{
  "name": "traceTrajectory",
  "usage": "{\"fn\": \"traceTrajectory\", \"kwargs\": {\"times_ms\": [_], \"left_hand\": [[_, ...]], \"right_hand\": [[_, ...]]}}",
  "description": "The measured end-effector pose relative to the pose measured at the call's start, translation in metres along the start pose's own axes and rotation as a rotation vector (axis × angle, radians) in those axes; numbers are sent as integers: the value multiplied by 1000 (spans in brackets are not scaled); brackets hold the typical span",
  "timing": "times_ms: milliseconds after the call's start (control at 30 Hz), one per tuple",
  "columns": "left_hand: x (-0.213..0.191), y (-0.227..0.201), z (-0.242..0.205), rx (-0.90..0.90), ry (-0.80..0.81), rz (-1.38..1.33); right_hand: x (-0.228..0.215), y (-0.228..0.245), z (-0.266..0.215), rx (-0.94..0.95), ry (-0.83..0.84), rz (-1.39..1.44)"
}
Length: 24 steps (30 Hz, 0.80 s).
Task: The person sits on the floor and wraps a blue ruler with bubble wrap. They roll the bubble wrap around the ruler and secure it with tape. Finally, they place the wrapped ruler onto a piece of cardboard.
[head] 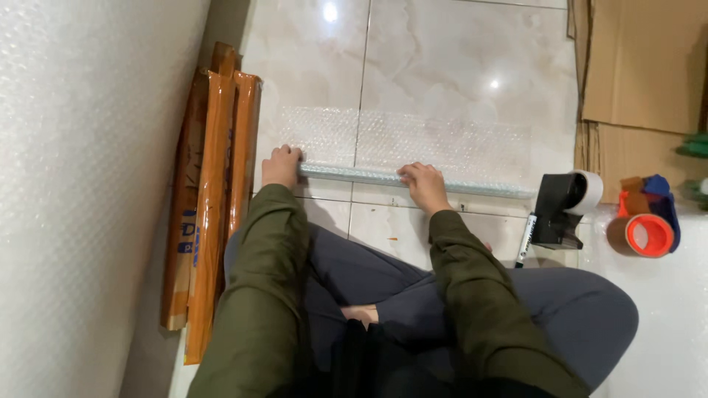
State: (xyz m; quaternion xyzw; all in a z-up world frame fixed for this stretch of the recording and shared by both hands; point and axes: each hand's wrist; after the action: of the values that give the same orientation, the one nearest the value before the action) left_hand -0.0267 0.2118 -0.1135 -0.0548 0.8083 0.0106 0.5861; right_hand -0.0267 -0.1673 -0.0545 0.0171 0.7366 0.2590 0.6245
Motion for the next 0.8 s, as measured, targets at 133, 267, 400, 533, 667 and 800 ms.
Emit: {"fn": "traceTrajectory", "kwargs": {"times_ms": [133,267,400,533,667,800], "left_hand": [[-70,-98,-44,-263,49,270],[-69,-182,-61,290,-118,-189],[-44,-226,-81,384,-143,-618],[-36,-225,-67,366,-133,-585],[-39,-215,-68,376,-119,-678],[-63,-206,-77,488,-99,-624]], "right_hand": [[0,18,-17,42,-15,5],[-2,27,-28,59,7,-35],[-8,33,-29,34,-41,-70],[-12,35,-30,38,-94,-49],[-5,30,-28,98,-45,90],[11,20,-25,70,-50,39]]}}
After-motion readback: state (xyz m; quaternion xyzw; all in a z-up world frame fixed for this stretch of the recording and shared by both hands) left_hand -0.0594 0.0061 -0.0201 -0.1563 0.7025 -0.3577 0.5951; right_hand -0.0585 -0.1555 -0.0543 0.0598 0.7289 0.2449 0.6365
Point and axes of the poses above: each hand's wrist, its own z-axis towards the middle knuckle, its own x-axis out of the palm, y = z × x, and after that the axes turned 2 degrees about -z, right-handed
